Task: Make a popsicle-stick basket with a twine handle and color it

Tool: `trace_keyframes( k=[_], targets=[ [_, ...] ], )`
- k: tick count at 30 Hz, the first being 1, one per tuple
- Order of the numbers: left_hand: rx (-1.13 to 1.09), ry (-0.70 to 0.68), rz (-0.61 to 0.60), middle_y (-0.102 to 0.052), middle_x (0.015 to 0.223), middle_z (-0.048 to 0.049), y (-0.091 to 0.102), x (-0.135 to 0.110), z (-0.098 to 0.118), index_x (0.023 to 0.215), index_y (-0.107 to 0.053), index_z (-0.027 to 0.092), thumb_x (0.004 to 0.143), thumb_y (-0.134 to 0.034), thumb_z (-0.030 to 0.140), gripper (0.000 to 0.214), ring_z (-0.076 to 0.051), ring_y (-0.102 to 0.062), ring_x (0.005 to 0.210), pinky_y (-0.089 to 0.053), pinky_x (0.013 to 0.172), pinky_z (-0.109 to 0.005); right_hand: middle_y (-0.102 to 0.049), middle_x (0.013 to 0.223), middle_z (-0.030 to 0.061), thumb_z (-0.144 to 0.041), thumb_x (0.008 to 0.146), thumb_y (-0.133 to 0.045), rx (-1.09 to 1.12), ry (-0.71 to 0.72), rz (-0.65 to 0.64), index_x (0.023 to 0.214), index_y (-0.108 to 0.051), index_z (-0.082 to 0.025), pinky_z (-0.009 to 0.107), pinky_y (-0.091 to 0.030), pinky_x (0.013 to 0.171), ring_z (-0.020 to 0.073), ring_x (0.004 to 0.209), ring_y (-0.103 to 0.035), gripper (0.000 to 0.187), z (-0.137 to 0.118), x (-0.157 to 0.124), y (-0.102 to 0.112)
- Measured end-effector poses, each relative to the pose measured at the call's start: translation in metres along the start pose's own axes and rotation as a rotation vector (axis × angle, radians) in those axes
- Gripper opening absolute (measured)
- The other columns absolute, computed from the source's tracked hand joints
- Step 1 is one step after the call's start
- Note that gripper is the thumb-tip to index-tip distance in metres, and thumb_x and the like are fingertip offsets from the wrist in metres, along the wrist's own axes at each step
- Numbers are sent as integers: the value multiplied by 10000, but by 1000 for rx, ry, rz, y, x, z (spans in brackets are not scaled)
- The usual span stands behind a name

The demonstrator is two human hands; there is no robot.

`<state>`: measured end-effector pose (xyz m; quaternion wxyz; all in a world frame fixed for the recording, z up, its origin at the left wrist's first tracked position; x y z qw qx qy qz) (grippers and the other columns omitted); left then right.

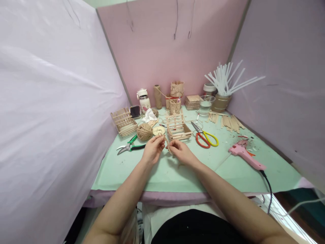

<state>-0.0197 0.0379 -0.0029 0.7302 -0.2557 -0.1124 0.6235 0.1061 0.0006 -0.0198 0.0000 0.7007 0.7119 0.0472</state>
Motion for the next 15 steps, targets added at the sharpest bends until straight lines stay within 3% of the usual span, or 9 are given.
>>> trace_keyframes(
  k=[4, 8, 12, 15],
  targets=[
    [142, -33, -46, -625, 680, -5, -24, 7, 15, 732, -705, 114, 538, -842, 250, 273, -68, -538, 624, -396, 572, -186, -677, 849, 35, -480, 805, -611, 171, -1, 59, 876, -589, -183, 263, -471, 649, 137, 723, -616, 306, -8, -9, 22],
    [253, -120, -116, -590, 643, 12, -57, 22, 26, 645, -668, 129, 560, -821, 253, 215, -65, -505, 598, -388, 563, -197, -676, 844, 31, -514, 787, -645, 271, 80, 222, 973, -600, -193, 268, -485, 634, 140, 708, -628, 374, -19, -15, 51],
    [282, -96, -155, -595, 659, 8, -83, 43, 23, 656, -656, 128, 568, -825, 223, 213, -71, -526, 615, -418, 592, -206, -647, 707, 4, -404, 712, -737, 140, 169, 358, 859, -622, -182, 261, -469, 626, 132, 655, -588, 291, -23, -12, 76],
    [275, -23, -163, -602, 657, 5, -94, 60, 13, 659, -634, 131, 600, -822, 216, 214, -82, -569, 643, -457, 640, -216, -646, 661, 9, -397, 707, -709, 182, 99, 435, 765, -623, -176, 256, -463, 592, 122, 599, -570, 245, -14, -2, 90]
  ],
)
Point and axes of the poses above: each hand's wrist, its own x-axis towards the middle knuckle, its own y-axis out of the back of the hand, z = x × y, the point moved 4 cm from there along x, towards the middle knuckle
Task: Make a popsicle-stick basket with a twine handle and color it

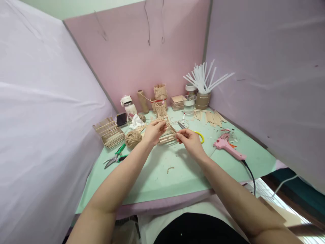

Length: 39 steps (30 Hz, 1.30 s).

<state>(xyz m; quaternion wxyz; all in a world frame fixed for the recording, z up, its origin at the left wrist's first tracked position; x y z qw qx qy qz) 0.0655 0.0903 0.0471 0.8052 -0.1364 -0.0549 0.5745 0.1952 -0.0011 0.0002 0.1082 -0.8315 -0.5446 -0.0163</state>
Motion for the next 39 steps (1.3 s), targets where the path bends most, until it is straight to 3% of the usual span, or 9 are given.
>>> trace_keyframes(
  k=[3, 7, 12, 20, 25, 30, 39],
  targets=[
    [43, 35, 2, -601, 624, -1, -6, 18, -8, 642, -615, 128, 638, -808, 204, 207, -78, -570, 614, -464, 632, -213, -661, 658, 11, -387, 666, -719, 44, -96, 51, 752, -614, -178, 233, -429, 516, 103, 534, -538, 249, 9, 16, 7],
    [126, 36, 29, -581, 573, 8, -10, 42, -18, 634, -623, 123, 655, -795, 170, 179, -57, -523, 540, -419, 558, -185, -639, 611, -5, -376, 659, -695, 12, -101, 89, 743, -604, -182, 212, -339, 426, 80, 455, -458, 230, 11, 31, 11],
    [267, 32, 13, -550, 527, 22, -14, 60, -29, 574, -600, 130, 654, -778, 170, 199, -47, -465, 476, -358, 487, -177, -629, 582, -6, -316, 621, -690, -77, -106, 41, 713, -603, -172, 206, -359, 433, 86, 461, -479, 192, 9, 39, 12],
    [567, 19, 4, -433, 406, 51, -12, 74, -33, 565, -613, 150, 679, -710, 204, 159, -60, -344, 387, -237, 418, -206, -629, 574, -12, -240, 639, -666, -89, -171, 41, 724, -584, -172, 203, -359, 427, 79, 447, -477, 136, 6, 38, 10],
    [715, 23, 20, -476, 429, 34, -8, 84, -33, 561, -618, 153, 661, -717, 246, 168, -72, -351, 380, -239, 420, -224, -627, 577, -11, -259, 665, -675, -111, -173, 9, 730, -570, -179, 200, -324, 400, 76, 433, -450, 146, 3, 40, 4],
    [796, 26, 7, -449, 403, 28, -4, 87, -36, 479, -557, 157, 676, -694, 237, 254, -75, -342, 385, -250, 428, -231, -643, 597, -15, -262, 674, -651, -226, -177, 21, 740, -588, -178, 208, -249, 392, 65, 409, -363, 125, 5, 45, 5],
    [833, 27, -40, -488, 421, 22, -3, 85, -38, 514, -601, 148, 664, -680, 177, 172, -69, -356, 385, -251, 426, -219, -643, 552, -27, -217, 626, -631, -277, -193, 0, 740, -616, -164, 214, -235, 427, 64, 407, -344, 127, 5, 47, 8]
  ],
)
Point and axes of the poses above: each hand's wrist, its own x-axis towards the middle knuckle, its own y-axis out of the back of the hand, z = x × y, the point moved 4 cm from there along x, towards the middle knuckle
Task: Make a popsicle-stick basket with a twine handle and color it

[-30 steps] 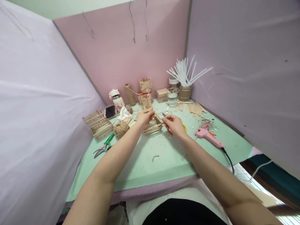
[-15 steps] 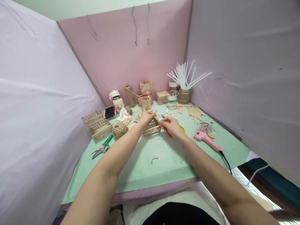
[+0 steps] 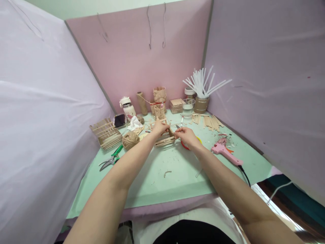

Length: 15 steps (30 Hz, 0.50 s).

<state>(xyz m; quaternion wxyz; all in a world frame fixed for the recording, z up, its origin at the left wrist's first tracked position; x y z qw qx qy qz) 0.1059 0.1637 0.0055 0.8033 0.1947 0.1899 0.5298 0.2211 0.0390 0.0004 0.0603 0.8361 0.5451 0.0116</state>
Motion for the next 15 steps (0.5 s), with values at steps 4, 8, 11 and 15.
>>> trace_keyframes(
  k=[4, 8, 11, 15],
  targets=[
    [-10, 0, 6, -501, 433, 20, -1, -1, 0, 520, -611, 143, 662, -683, 157, 160, -64, -348, 387, -248, 433, -221, -632, 550, -37, -231, 639, -653, 22, -41, -32, 770, -603, -170, 216, -183, 384, 39, 350, -272, 153, 5, 1, 0],
    [-9, -11, 10, -505, 424, 19, -1, -4, 2, 546, -645, 141, 661, -682, 153, 121, -69, -346, 389, -247, 430, -225, -627, 574, -40, -271, 666, -711, 152, -136, -112, 784, -561, -192, 208, -130, 347, 28, 336, -237, 206, 13, 3, -4],
    [-14, -18, 16, -517, 427, 20, 0, -6, 3, 574, -669, 138, 661, -688, 156, 91, -68, -342, 389, -239, 424, -222, -611, 581, -44, -290, 680, -741, 206, -177, -154, 776, -530, -201, 193, -118, 338, 21, 342, -229, 249, 17, 4, -5],
    [-20, -19, 22, -517, 422, 22, 0, -7, 4, 581, -679, 132, 651, -705, 146, 77, -60, -329, 379, -232, 421, -218, -587, 581, -50, -290, 685, -767, 253, -220, -194, 761, -505, -202, 176, -115, 331, 14, 351, -236, 286, 22, 5, -6]
  ],
)
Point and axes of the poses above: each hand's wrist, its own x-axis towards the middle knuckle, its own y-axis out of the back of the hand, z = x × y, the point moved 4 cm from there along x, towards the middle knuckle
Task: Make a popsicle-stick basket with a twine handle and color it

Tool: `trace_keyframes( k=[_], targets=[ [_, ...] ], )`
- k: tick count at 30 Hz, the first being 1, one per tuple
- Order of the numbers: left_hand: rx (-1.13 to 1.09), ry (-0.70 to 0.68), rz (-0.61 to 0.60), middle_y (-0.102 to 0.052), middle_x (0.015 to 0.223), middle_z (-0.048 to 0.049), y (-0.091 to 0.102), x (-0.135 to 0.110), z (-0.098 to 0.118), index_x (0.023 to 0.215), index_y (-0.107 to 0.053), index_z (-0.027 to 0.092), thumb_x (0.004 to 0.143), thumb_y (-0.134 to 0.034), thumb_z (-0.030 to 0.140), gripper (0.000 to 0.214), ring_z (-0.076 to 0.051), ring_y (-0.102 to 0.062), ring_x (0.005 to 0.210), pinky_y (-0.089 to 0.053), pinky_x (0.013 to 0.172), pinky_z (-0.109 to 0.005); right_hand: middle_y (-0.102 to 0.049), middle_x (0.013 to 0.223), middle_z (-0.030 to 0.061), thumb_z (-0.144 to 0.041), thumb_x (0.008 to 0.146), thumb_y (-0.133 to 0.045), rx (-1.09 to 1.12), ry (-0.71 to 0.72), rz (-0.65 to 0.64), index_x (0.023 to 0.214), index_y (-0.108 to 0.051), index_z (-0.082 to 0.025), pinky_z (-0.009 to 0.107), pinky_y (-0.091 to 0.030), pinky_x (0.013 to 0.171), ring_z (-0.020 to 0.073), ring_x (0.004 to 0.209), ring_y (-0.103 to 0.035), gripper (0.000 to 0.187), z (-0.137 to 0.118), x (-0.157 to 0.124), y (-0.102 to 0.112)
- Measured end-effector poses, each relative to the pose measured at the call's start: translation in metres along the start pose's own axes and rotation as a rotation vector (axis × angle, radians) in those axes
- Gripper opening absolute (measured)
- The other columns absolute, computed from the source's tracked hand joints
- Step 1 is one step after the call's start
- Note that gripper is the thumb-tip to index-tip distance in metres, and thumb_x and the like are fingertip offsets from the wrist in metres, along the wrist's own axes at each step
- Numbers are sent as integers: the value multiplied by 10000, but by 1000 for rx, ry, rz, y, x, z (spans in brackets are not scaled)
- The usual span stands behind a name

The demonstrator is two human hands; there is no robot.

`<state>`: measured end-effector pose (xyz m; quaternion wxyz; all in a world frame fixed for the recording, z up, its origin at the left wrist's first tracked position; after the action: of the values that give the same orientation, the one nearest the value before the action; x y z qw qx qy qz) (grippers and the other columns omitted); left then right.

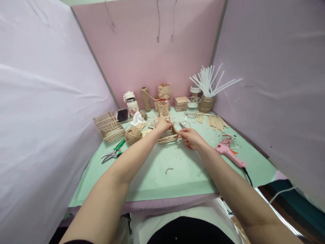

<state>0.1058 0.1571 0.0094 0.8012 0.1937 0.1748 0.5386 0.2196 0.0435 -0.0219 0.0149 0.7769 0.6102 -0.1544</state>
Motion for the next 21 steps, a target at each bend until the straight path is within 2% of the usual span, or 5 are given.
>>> trace_keyframes(
  k=[11, 21],
  targets=[
    [10, 7, -4, -496, 395, 8, 0, 1, -3, 473, -615, 141, 697, -661, 155, 229, -68, -331, 383, -255, 435, -233, -582, 578, -45, -252, 703, -766, 16, -40, -10, 749, -524, -183, 151, -147, 331, 15, 369, -295, 256, 2, -3, -1],
    [96, -26, 7, -558, 445, 3, 3, 6, -4, 562, -684, 141, 662, -702, 157, 103, -85, -399, 408, -288, 454, -230, -608, 593, -35, -193, 734, -725, 29, -39, 15, 743, -522, -182, 150, -162, 334, 15, 363, -297, 204, -1, -6, -3]
  ],
)
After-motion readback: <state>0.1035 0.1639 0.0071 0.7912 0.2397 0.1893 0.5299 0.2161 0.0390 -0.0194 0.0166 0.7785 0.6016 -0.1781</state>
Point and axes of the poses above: each hand's wrist, its own x-axis towards the middle knuckle, its own y-axis out of the back of the hand, z = x × y, the point moved 4 cm from there along x, towards the middle knuckle
